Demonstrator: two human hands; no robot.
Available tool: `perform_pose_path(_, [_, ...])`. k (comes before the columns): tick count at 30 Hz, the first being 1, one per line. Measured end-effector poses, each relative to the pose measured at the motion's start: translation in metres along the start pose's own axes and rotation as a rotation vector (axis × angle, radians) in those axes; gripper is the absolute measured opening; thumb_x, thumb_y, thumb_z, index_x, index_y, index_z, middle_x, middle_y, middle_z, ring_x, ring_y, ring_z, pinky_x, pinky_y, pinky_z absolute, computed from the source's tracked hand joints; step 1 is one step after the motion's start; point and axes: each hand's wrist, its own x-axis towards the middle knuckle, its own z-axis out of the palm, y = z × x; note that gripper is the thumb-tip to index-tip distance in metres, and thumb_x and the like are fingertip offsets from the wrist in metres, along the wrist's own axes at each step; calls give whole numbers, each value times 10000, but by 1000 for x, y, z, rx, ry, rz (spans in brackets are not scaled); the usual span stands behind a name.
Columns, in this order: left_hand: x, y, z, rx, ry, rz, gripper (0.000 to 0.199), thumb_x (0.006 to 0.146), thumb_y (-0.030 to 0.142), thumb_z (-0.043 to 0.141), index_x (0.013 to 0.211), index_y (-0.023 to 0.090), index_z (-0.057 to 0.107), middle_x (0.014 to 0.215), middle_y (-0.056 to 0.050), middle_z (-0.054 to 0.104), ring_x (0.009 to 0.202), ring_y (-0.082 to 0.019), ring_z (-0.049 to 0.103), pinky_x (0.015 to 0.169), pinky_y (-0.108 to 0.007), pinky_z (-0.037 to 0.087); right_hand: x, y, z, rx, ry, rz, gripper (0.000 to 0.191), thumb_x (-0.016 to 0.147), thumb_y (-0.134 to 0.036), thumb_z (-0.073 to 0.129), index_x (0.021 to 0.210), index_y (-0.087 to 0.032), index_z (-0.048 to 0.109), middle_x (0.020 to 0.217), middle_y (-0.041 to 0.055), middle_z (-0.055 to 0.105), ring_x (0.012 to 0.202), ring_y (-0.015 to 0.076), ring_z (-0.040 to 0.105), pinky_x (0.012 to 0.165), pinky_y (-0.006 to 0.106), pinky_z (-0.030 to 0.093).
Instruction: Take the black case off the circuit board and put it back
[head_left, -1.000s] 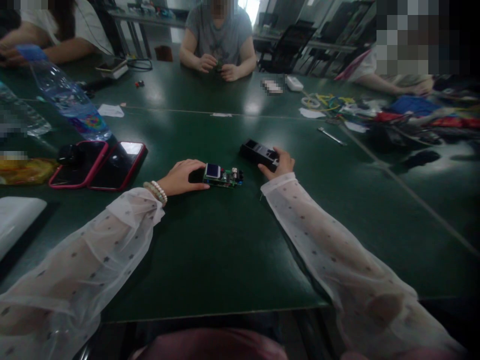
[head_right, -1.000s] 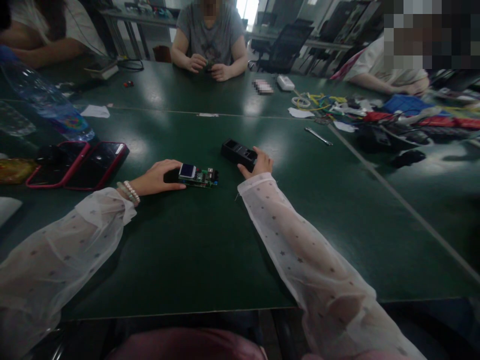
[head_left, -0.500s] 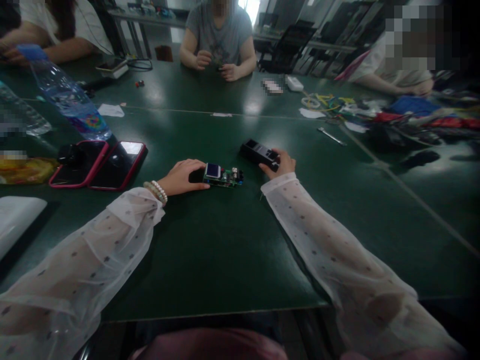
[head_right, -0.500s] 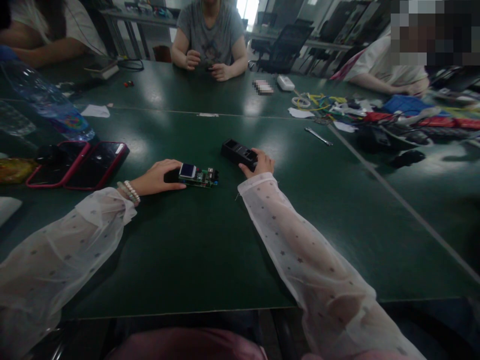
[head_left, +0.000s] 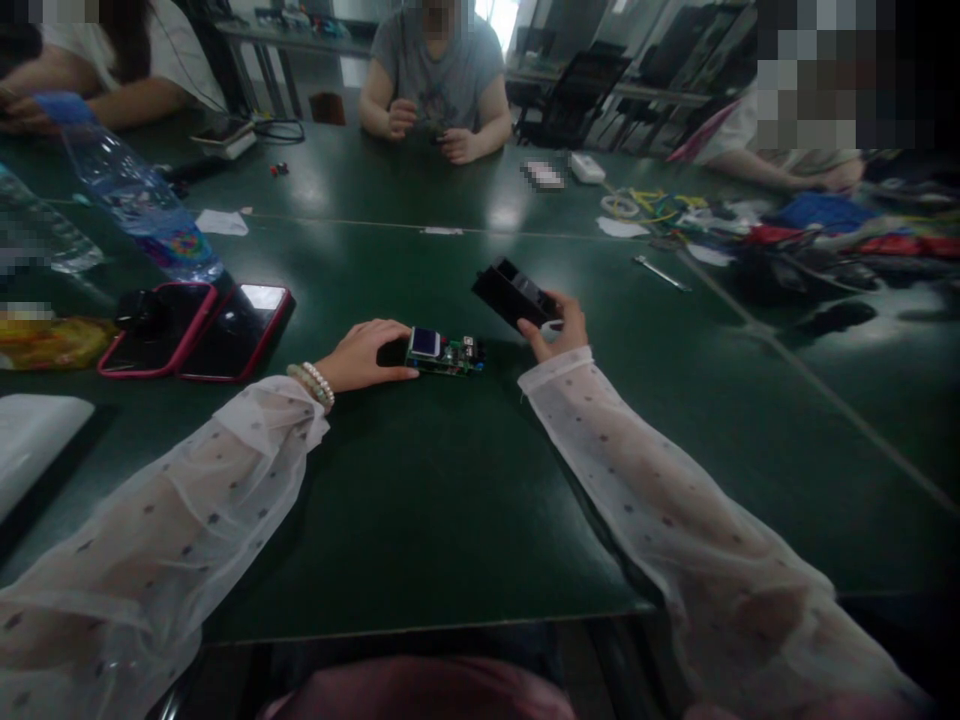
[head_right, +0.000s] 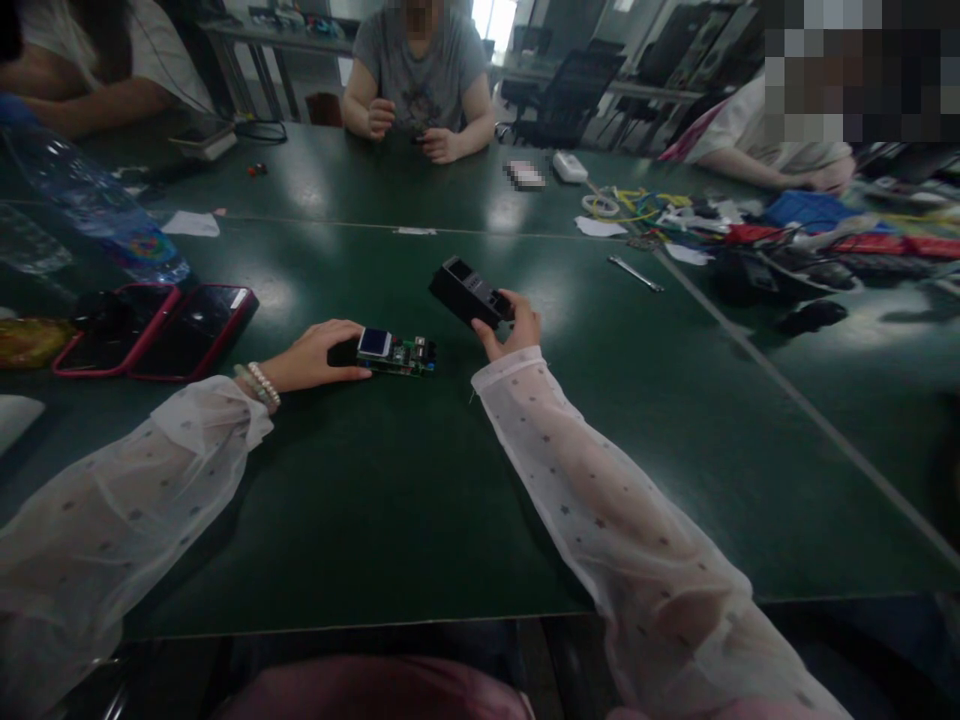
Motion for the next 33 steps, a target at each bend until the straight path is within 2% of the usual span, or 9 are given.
perform_pose_path(6, [-1,-1,0,-6,4,4,631,801,630,637,1255,197,572,1349,-113,584,1275,-312,503,1100,-523,321,-10,-41,-5,120,-127,-113,638,843,-526,589,1417,-330,390,1343,100,538,1194,330,538,941,536,500])
perform_pose_path(11, [0,-1,2,3,20,7,608,797,617,649,1261,229,579,1354,-87,589,1278,-309,504,1112,-510,320,-20,-64,-8,140,-202,-199,630,841,-535,602,1406,-316,429,1317,97,562,1196,334,526,976,539,479])
perform_pose_path(17, [0,-2,3,-1,23,-4,623,788,590,671,1258,192,580,1326,-114,597,1245,-313,525,1081,-497,353,-25,-60,2,187,-240,-214,598,817,-497,655,1355,-305,478,1256,94,612,1153,322,552,951,531,499])
perform_pose_path(24, [0,-1,3,-2,37,-14,647,772,587,682,1257,174,564,1295,-125,606,1210,-315,541,1056,-491,376,-27,-59,6,220,-197,-286,584,815,-469,675,1331,-265,493,1241,106,621,1147,309,566,913,504,525])
perform_pose_path(29, [-1,1,3,-7,41,-44,720,718,616,716,1271,192,539,1308,-129,599,1222,-325,531,1070,-500,364,-30,-56,10,100,-324,-318,568,795,-409,695,1309,-255,513,1227,102,628,1132,324,556,931,530,503])
perform_pose_path(33, [-1,3,2,-3,38,-58,724,731,643,686,1273,189,535,1329,-131,587,1241,-330,515,1084,-511,347,-31,-52,13,72,-380,-327,573,811,-414,675,1328,-252,490,1274,105,615,1160,324,544,978,536,476])
